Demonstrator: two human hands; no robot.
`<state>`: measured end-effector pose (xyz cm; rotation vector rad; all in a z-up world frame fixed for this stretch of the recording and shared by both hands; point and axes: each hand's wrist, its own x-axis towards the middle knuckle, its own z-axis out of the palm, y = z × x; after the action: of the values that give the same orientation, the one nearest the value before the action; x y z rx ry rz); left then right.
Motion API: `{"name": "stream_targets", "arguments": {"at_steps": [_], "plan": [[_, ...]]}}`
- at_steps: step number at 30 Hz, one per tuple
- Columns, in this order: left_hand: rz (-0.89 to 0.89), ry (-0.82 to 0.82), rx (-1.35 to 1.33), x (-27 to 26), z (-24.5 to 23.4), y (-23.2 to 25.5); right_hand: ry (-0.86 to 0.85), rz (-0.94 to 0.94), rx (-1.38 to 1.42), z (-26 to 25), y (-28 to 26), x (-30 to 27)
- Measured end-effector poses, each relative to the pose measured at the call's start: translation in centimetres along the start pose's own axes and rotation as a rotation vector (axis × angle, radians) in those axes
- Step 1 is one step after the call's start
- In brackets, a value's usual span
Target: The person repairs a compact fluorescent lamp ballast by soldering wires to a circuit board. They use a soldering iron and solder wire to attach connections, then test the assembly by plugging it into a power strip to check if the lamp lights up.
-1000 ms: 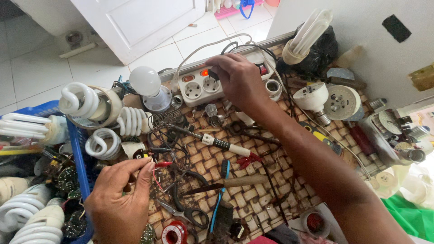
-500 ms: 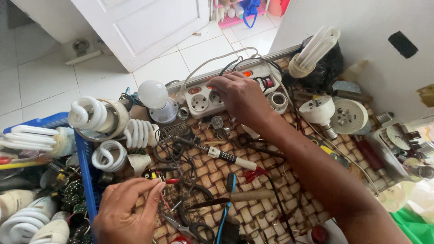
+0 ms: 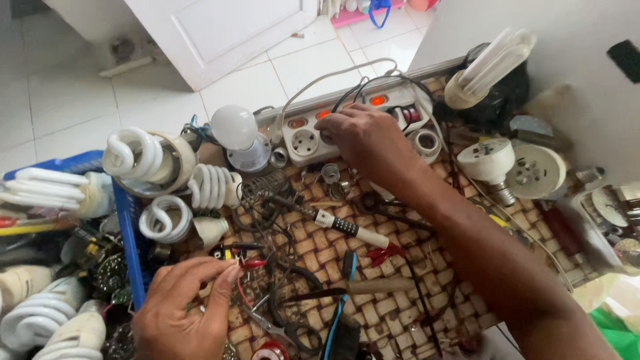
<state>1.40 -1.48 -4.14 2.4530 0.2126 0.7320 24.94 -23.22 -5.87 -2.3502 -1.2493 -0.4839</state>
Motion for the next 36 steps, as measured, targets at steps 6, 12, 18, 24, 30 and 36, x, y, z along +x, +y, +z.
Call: {"name": "stream_targets", "arguments": {"at_steps": [6, 12, 18, 24, 30, 36], "plan": [[-0.022, -0.095, -0.088, 0.6, -1.4, 1.0, -0.030, 0.024, 0.013, -0.1, -0.5, 0.3], [-0.060, -0.141, -0.099, 0.6, -2.2, 0.4, -0.064, 0.006, -0.178, 0.6, -0.2, -0.2], [-0.078, -0.152, -0.099, 0.4, -2.7, -0.6, -0.092, 0.056, -0.215, 0.3, -0.8, -0.5], [-0.058, -0.130, -0.097, 0.5, -2.8, -0.8, -0.154, -0.025, -0.180, -4.3, -5.1, -0.6], [-0.064, -0.137, -0.101, 0.7, -3.0, -1.1, -0.618, -0.243, 0.219, -0.3, -9.1, -3.2], [-0.100, -0.133, -0.071, 0.8, -3.0, -1.5, -0.359, -0.401, 0.163, 1.4, -8.8, -3.4]]}}
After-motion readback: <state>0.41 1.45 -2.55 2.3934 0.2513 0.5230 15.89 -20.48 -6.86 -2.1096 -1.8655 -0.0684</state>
